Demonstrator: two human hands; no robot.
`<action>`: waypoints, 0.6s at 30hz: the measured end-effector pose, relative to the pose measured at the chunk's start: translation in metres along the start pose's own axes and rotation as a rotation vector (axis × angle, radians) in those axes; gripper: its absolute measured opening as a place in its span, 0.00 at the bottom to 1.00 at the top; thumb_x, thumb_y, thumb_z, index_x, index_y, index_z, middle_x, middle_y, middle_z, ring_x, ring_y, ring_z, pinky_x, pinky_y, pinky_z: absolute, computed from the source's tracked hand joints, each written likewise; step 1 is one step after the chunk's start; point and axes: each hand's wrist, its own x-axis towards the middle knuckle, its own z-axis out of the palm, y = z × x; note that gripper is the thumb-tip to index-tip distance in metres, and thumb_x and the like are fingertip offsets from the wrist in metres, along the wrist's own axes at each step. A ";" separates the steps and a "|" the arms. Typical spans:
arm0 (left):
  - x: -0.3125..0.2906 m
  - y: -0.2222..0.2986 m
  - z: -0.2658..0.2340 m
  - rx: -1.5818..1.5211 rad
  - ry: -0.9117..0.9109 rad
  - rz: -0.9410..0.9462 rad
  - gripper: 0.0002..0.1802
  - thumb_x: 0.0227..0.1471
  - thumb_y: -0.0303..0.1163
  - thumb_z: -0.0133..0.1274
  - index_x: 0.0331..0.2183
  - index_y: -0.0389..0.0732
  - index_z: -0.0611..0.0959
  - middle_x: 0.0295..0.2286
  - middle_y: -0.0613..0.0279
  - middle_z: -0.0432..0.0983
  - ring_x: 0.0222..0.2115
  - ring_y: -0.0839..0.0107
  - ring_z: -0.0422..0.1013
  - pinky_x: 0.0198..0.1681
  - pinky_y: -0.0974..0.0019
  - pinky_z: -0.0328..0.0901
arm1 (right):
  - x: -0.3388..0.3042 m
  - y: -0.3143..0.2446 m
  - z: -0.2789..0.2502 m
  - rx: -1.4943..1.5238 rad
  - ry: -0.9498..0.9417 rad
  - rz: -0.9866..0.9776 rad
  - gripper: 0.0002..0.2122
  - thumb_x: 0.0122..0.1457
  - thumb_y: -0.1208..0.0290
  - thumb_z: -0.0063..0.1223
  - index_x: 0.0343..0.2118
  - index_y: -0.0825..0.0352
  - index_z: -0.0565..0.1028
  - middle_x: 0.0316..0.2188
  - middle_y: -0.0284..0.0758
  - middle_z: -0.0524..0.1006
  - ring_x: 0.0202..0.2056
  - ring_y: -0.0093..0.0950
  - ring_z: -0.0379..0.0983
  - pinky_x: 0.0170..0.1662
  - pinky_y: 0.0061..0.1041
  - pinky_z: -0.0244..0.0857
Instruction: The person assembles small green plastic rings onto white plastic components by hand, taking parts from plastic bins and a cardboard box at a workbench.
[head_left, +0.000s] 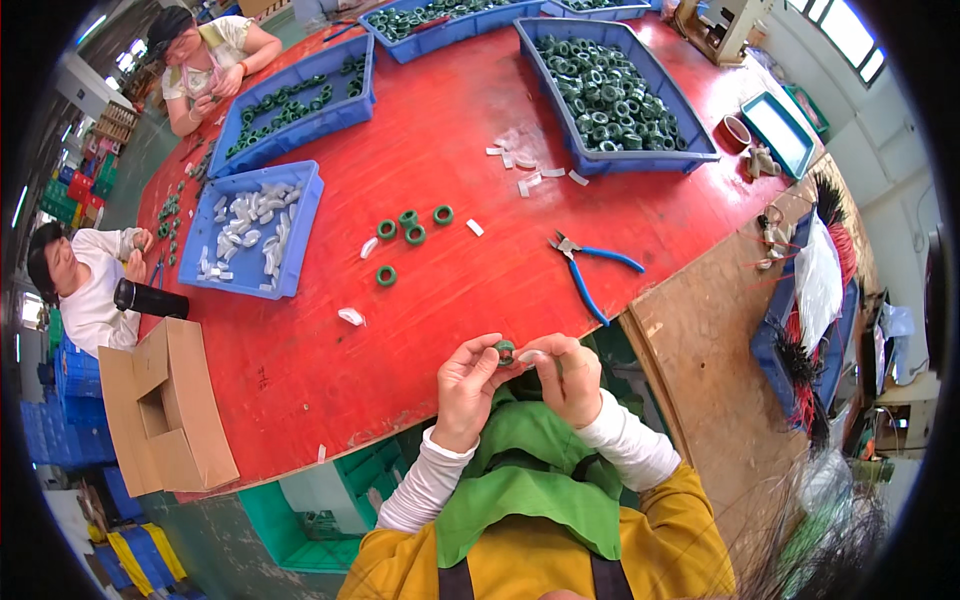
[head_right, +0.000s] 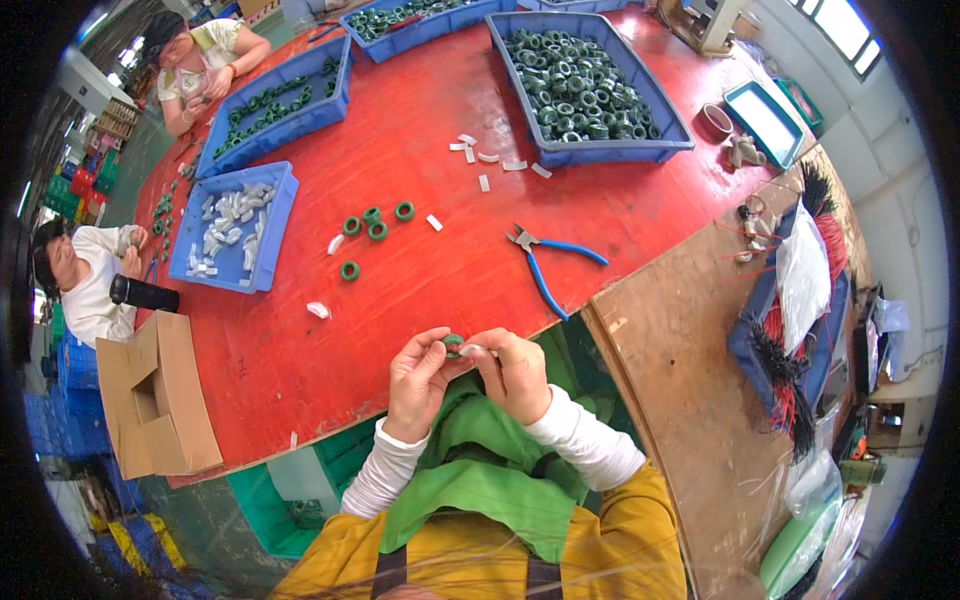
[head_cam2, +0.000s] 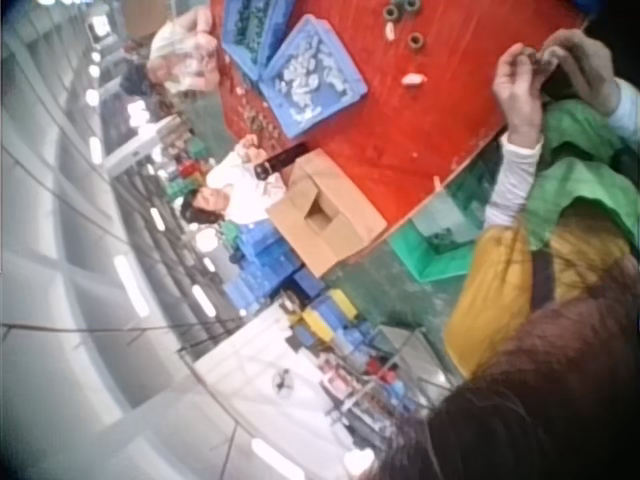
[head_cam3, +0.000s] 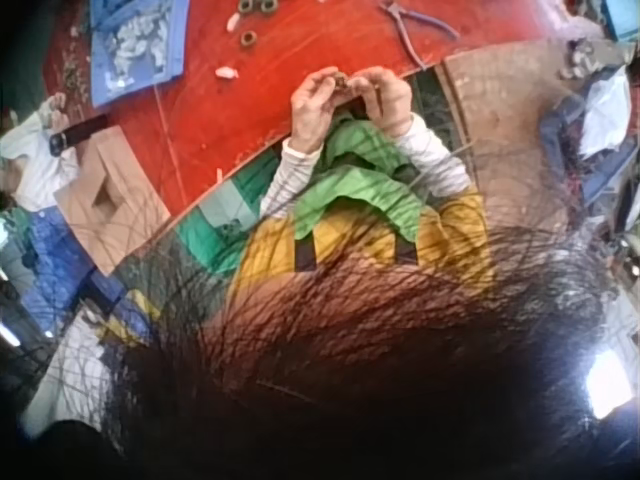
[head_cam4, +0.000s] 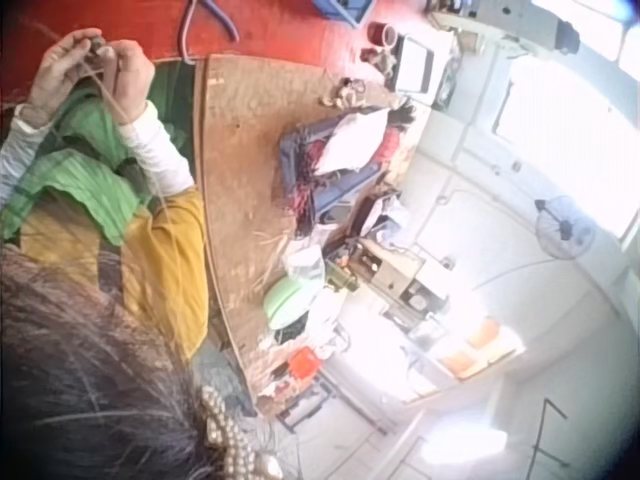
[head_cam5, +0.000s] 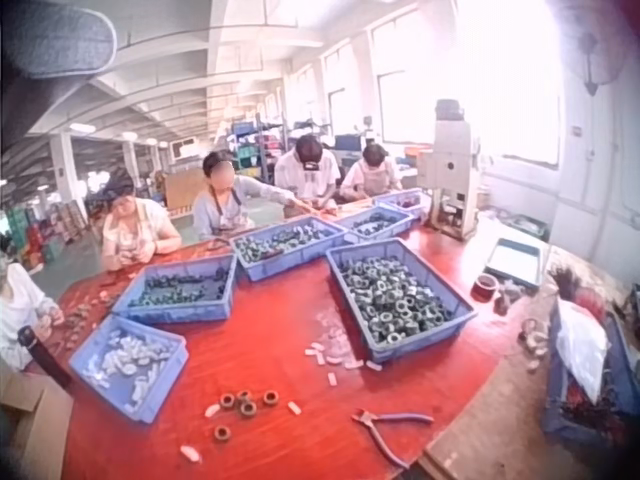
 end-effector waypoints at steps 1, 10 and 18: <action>0.001 0.000 -0.001 -0.001 0.001 0.001 0.11 0.58 0.26 0.48 0.43 0.34 0.76 0.35 0.57 0.77 0.36 0.68 0.75 0.42 0.59 0.73 | 0.001 0.000 0.001 0.000 -0.002 -0.001 0.08 0.49 0.85 0.55 0.32 0.71 0.69 0.29 0.41 0.76 0.29 0.33 0.76 0.30 0.25 0.70; -0.001 -0.005 -0.002 -0.028 -0.027 0.007 0.10 0.58 0.26 0.48 0.42 0.35 0.75 0.35 0.57 0.77 0.36 0.70 0.75 0.42 0.61 0.72 | 0.013 0.003 0.002 -0.140 0.052 -0.399 0.10 0.43 0.86 0.54 0.30 0.69 0.69 0.29 0.40 0.77 0.29 0.36 0.76 0.31 0.29 0.71; -0.005 -0.004 0.006 0.016 -0.010 0.083 0.08 0.57 0.27 0.50 0.38 0.34 0.74 0.34 0.58 0.77 0.35 0.69 0.75 0.40 0.64 0.72 | 0.003 -0.001 0.001 -0.081 0.051 -0.285 0.11 0.43 0.87 0.53 0.30 0.68 0.70 0.28 0.40 0.77 0.25 0.33 0.75 0.25 0.26 0.69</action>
